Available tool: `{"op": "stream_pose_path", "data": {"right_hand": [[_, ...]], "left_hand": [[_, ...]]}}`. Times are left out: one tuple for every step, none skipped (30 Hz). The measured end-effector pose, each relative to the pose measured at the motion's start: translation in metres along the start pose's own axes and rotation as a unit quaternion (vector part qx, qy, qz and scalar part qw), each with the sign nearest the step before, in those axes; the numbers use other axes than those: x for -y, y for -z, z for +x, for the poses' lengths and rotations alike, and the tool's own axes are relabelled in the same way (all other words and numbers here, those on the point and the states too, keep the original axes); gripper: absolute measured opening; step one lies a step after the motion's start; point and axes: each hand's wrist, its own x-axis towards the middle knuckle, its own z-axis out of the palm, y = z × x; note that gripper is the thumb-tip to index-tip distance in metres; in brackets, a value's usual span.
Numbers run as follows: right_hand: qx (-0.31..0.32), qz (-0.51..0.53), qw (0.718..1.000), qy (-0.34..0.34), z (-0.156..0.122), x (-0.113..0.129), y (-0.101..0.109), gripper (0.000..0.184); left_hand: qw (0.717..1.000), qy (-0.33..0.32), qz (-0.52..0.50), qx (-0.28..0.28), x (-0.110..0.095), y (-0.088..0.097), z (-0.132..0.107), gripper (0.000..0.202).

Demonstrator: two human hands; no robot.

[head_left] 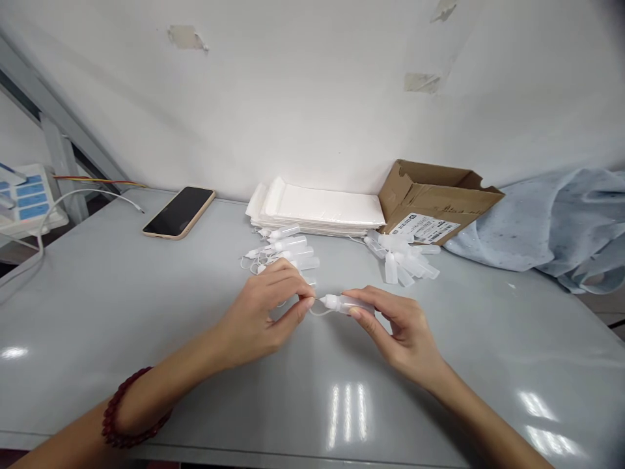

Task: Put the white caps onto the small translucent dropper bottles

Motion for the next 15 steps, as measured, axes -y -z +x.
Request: {"op": "stream_pose_path", "data": {"right_hand": [[0.002, 0.002, 1.000, -0.003, -0.0003, 0.0004, -0.0004, 0.018], [0.002, 0.005, 1.000, -0.005, -0.0006, 0.0008, -0.0006, 0.018], [0.003, 0.007, 1.000, -0.005, -0.0009, 0.0011, -0.0008, 0.018], [0.004, 0.008, 1.000, -0.006, -0.0012, 0.0012, -0.0010, 0.019], [0.004, 0.009, 1.000, -0.006, -0.0014, 0.0013, -0.0011, 0.019], [0.004, 0.010, 1.000, -0.007, -0.0016, 0.0012, -0.0012, 0.018], [0.005, 0.011, 1.000, -0.009, -0.0017, 0.0010, -0.0013, 0.018], [0.006, 0.012, 1.000, -0.012, -0.0018, 0.0008, -0.0014, 0.018], [0.009, 0.014, 1.000, -0.016, -0.0018, 0.0006, -0.0014, 0.018], [0.011, 0.017, 1.000, -0.020, -0.0017, 0.0004, -0.0015, 0.018], [0.014, 0.020, 0.999, -0.025, -0.0015, 0.0005, -0.0015, 0.018], [0.018, 0.023, 0.999, -0.033, -0.0011, 0.0006, -0.0016, 0.019], [0.021, 0.026, 0.999, -0.041, -0.0008, 0.0008, -0.0016, 0.019], [0.024, 0.027, 0.998, -0.049, -0.0004, 0.0010, -0.0017, 0.019], [0.026, 0.028, 0.998, -0.055, -0.0001, 0.0013, -0.0018, 0.020]], "left_hand": [[1.000, 0.000, 0.000, 0.001, 0.0000, -0.0002, -0.0001, 0.013], [1.000, 0.000, -0.001, 0.003, -0.0001, -0.0004, -0.0002, 0.013], [1.000, 0.000, -0.002, 0.005, -0.0001, -0.0006, -0.0002, 0.013], [1.000, 0.001, -0.002, 0.008, -0.0002, -0.0008, -0.0002, 0.014], [1.000, 0.002, -0.003, 0.011, -0.0004, -0.0010, -0.0002, 0.014], [1.000, 0.004, -0.005, 0.014, -0.0004, -0.0014, -0.0002, 0.014], [1.000, 0.004, -0.006, 0.015, -0.0005, -0.0018, -0.0003, 0.015], [1.000, 0.004, -0.009, 0.016, -0.0005, -0.0022, -0.0004, 0.015], [1.000, 0.004, -0.010, 0.017, -0.0005, -0.0027, -0.0006, 0.015], [1.000, 0.004, -0.012, 0.019, -0.0004, -0.0033, -0.0009, 0.015], [1.000, 0.004, -0.013, 0.020, -0.0003, -0.0038, -0.0013, 0.015], [1.000, 0.005, -0.015, 0.021, -0.0002, -0.0044, -0.0017, 0.015], [1.000, 0.005, -0.017, 0.023, -0.0001, -0.0049, -0.0021, 0.015], [1.000, 0.006, -0.019, 0.023, 0.0002, -0.0055, -0.0025, 0.015], [1.000, 0.006, -0.020, 0.024, 0.0005, -0.0060, -0.0027, 0.015]]}}
